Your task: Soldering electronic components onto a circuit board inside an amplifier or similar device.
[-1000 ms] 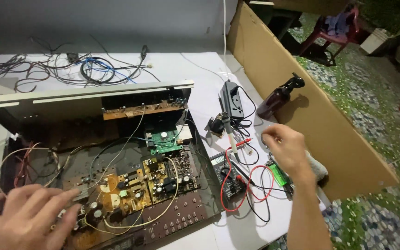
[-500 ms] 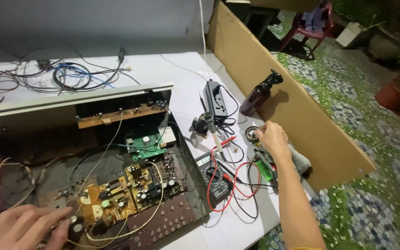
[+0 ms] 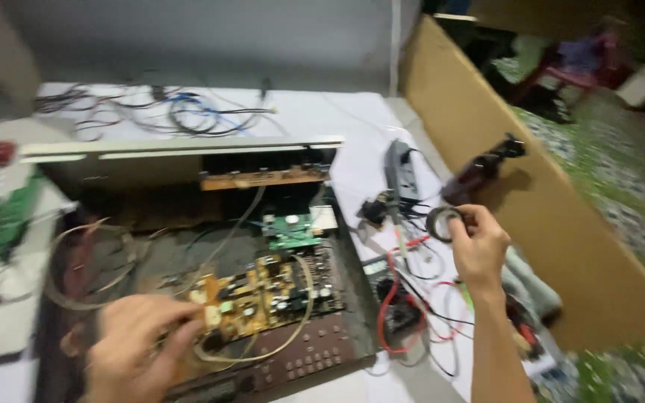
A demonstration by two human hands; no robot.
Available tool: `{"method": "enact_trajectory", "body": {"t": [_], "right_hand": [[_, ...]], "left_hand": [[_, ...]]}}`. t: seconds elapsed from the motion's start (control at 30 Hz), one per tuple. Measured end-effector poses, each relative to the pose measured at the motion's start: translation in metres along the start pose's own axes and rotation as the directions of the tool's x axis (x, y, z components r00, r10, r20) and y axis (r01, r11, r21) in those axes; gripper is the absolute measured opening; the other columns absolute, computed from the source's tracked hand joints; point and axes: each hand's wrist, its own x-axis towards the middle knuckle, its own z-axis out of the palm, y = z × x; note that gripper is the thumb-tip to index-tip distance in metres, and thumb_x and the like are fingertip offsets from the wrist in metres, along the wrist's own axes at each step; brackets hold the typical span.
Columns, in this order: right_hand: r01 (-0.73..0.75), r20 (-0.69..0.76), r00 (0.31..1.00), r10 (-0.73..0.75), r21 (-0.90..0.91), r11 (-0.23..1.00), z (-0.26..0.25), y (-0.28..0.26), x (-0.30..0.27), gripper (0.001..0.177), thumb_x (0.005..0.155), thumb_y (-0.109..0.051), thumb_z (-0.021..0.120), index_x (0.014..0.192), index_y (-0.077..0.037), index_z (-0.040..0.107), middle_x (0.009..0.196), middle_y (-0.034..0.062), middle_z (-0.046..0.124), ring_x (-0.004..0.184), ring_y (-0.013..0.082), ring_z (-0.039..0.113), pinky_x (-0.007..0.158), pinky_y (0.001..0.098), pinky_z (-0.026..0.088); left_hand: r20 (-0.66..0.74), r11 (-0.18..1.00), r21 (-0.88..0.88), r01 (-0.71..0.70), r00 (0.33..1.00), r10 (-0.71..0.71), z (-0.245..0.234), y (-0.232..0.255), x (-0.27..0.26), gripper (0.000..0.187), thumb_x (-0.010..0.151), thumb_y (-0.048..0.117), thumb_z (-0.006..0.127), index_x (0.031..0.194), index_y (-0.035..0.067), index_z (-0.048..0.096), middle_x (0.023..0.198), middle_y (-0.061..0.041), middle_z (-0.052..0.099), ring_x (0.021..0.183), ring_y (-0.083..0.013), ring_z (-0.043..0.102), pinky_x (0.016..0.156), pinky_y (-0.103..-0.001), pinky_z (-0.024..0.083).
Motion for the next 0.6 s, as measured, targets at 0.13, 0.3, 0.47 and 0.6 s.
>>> {"method": "enact_trajectory", "body": {"t": [0.13, 0.3, 0.47, 0.6], "right_hand": [[-0.074, 0.376, 0.925, -0.052, 0.312, 0.947, 0.044, -0.071, -0.05, 0.015, 0.087, -0.006, 0.07, 0.101, -0.006, 0.076, 0.077, 0.003, 0.069, 0.069, 0.0097, 0.061, 0.066, 0.0249, 0.051], [-0.315, 0.807, 0.56, -0.189, 0.418, 0.852, 0.08, -0.16, -0.098, 0.01, 0.088, -0.008, 0.072, 0.084, 0.0, 0.077, 0.073, 0.0067, 0.072, 0.064, 0.0151, 0.061, 0.06, 0.0308, 0.048], [-0.375, 0.867, 0.45, -0.212, 0.4, 0.836, 0.102, -0.194, -0.122, 0.011, 0.087, -0.008, 0.072, 0.086, 0.001, 0.078, 0.073, 0.0105, 0.075, 0.06, 0.0191, 0.067, 0.056, 0.0322, 0.056], [-0.288, 0.868, 0.479, -0.131, 0.296, 0.911, 0.107, -0.205, -0.129, 0.01, 0.088, -0.008, 0.072, 0.08, -0.004, 0.077, 0.07, 0.0049, 0.07, 0.061, 0.0141, 0.059, 0.058, 0.0291, 0.048]], "left_hand": [[-0.004, 0.993, -0.108, 0.038, 0.999, -0.039, 0.003, 0.026, 0.001, 0.015, 0.088, 0.018, 0.073, 0.101, 0.012, 0.074, 0.097, -0.003, 0.075, 0.091, -0.021, 0.065, 0.088, -0.033, 0.048], [-0.058, 0.96, -0.279, 0.001, 0.998, -0.018, -0.006, 0.05, 0.014, 0.015, 0.093, 0.015, 0.073, 0.101, 0.004, 0.071, 0.095, -0.011, 0.072, 0.086, -0.0254, 0.066, 0.081, -0.038, 0.05], [-0.03, 0.95, -0.303, 0.078, 0.995, -0.092, -0.005, 0.038, 0.006, 0.023, 0.094, 0.021, 0.072, 0.108, 0.003, 0.069, 0.097, -0.012, 0.07, 0.09, -0.0264, 0.065, 0.081, -0.039, 0.05], [-0.051, 0.954, -0.299, 0.019, 0.998, -0.036, -0.008, 0.035, 0.008, 0.017, 0.095, 0.013, 0.072, 0.105, 0.0, 0.067, 0.093, -0.013, 0.068, 0.084, -0.0266, 0.063, 0.077, -0.039, 0.049]]}}
